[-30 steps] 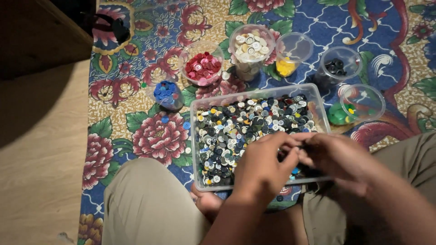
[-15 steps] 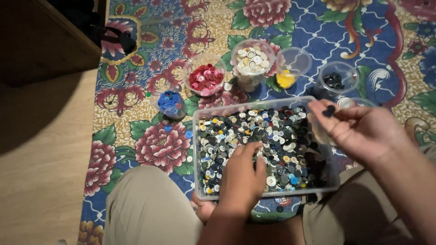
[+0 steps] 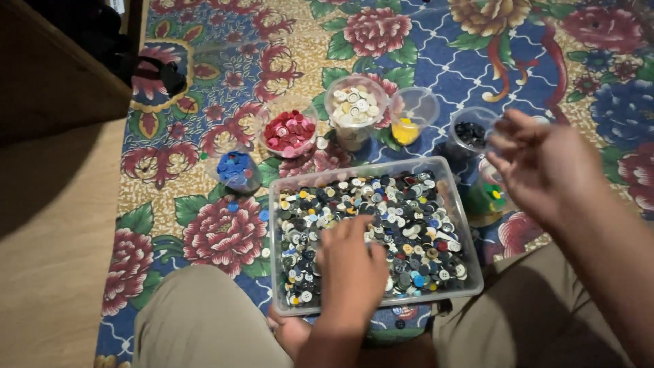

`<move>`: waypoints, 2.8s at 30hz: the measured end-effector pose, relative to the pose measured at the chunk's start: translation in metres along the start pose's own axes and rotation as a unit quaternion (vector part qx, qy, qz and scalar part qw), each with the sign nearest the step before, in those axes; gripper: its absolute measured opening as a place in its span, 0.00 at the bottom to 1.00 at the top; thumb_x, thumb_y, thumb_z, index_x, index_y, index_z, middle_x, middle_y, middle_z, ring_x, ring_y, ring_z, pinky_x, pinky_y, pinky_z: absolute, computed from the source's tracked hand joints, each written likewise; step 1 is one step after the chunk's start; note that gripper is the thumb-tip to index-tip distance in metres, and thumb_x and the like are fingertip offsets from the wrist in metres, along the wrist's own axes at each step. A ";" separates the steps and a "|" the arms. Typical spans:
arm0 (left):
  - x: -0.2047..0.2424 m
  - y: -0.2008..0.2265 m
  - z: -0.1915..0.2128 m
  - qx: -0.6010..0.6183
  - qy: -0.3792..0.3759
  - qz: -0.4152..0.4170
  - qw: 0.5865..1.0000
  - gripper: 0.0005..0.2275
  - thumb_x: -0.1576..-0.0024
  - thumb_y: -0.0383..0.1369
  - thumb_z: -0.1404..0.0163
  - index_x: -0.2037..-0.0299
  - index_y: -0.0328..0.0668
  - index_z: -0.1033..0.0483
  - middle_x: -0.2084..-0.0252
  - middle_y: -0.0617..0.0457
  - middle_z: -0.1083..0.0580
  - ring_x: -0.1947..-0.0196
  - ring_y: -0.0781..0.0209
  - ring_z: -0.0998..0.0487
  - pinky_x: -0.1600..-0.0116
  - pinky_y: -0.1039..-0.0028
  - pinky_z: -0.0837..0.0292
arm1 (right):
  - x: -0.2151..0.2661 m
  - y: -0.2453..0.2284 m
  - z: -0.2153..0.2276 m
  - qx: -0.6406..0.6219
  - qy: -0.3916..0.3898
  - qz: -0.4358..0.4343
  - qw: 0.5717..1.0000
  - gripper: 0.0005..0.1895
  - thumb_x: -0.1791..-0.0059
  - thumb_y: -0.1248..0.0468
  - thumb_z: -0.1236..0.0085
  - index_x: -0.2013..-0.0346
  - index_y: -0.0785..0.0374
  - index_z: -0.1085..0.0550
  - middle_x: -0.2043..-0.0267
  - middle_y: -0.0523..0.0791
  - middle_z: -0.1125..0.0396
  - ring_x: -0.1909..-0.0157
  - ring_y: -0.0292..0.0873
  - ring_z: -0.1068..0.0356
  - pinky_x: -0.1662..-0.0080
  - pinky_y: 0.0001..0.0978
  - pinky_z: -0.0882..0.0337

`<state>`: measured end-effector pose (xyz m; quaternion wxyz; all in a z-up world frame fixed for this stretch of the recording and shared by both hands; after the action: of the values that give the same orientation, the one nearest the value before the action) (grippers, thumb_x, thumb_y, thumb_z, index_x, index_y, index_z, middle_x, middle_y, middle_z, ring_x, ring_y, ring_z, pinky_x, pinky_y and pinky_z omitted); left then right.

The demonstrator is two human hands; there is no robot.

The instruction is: Sorting a large variety of buttons from a central bin into several smaller containers based on color and type.

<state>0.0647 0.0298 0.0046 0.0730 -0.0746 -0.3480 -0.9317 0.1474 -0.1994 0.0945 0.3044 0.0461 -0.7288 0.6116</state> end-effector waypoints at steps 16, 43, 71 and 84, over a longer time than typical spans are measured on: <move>0.002 0.021 -0.053 0.011 0.010 0.062 0.998 0.29 0.52 0.33 0.44 0.37 0.46 0.32 0.34 0.38 0.41 0.41 0.33 0.40 0.40 0.42 0.47 | 0.026 0.168 0.015 0.367 -0.172 -0.079 0.911 0.22 0.57 0.76 0.61 0.61 0.70 0.16 0.67 0.48 0.23 0.63 0.42 0.29 0.56 0.29 0.31; -0.068 -0.092 0.072 -0.017 0.070 0.093 0.993 0.11 0.45 0.33 0.46 0.55 0.48 0.15 0.61 0.43 0.18 0.64 0.40 0.19 0.55 0.56 0.24 | 0.063 0.127 -0.062 0.537 -0.310 0.316 0.718 0.25 0.62 0.73 0.52 0.54 0.55 0.20 0.54 0.41 0.23 0.60 0.47 0.23 0.55 0.36 0.24; -0.006 -0.104 0.081 0.362 0.092 0.254 0.892 0.16 0.49 0.30 0.40 0.50 0.40 0.18 0.63 0.48 0.21 0.67 0.62 0.22 0.58 0.74 0.27 | 0.053 0.134 -0.052 0.352 -0.195 0.074 0.912 0.22 0.53 0.73 0.53 0.49 0.57 0.18 0.57 0.45 0.19 0.56 0.38 0.24 0.53 0.29 0.25; 0.014 -0.052 0.020 0.535 -0.017 0.235 0.811 0.20 0.47 0.26 0.38 0.46 0.24 0.22 0.56 0.34 0.19 0.63 0.52 0.15 0.54 0.71 0.17 | 0.042 0.128 -0.086 0.254 -0.188 -0.012 0.948 0.19 0.52 0.66 0.36 0.48 0.72 0.20 0.62 0.54 0.24 0.63 0.44 0.25 0.57 0.33 0.22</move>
<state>0.0434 0.0810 -0.0111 0.3123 -0.1195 -0.7648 -0.5507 0.0898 -0.0761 0.0105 0.1467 0.2449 -0.5925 0.7533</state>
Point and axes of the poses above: each hand's wrist, its own x-axis away from the middle knuckle, its own z-axis out of the back of the hand, y = z × x, the point moved 8 cm from there along -x, towards the middle knuckle
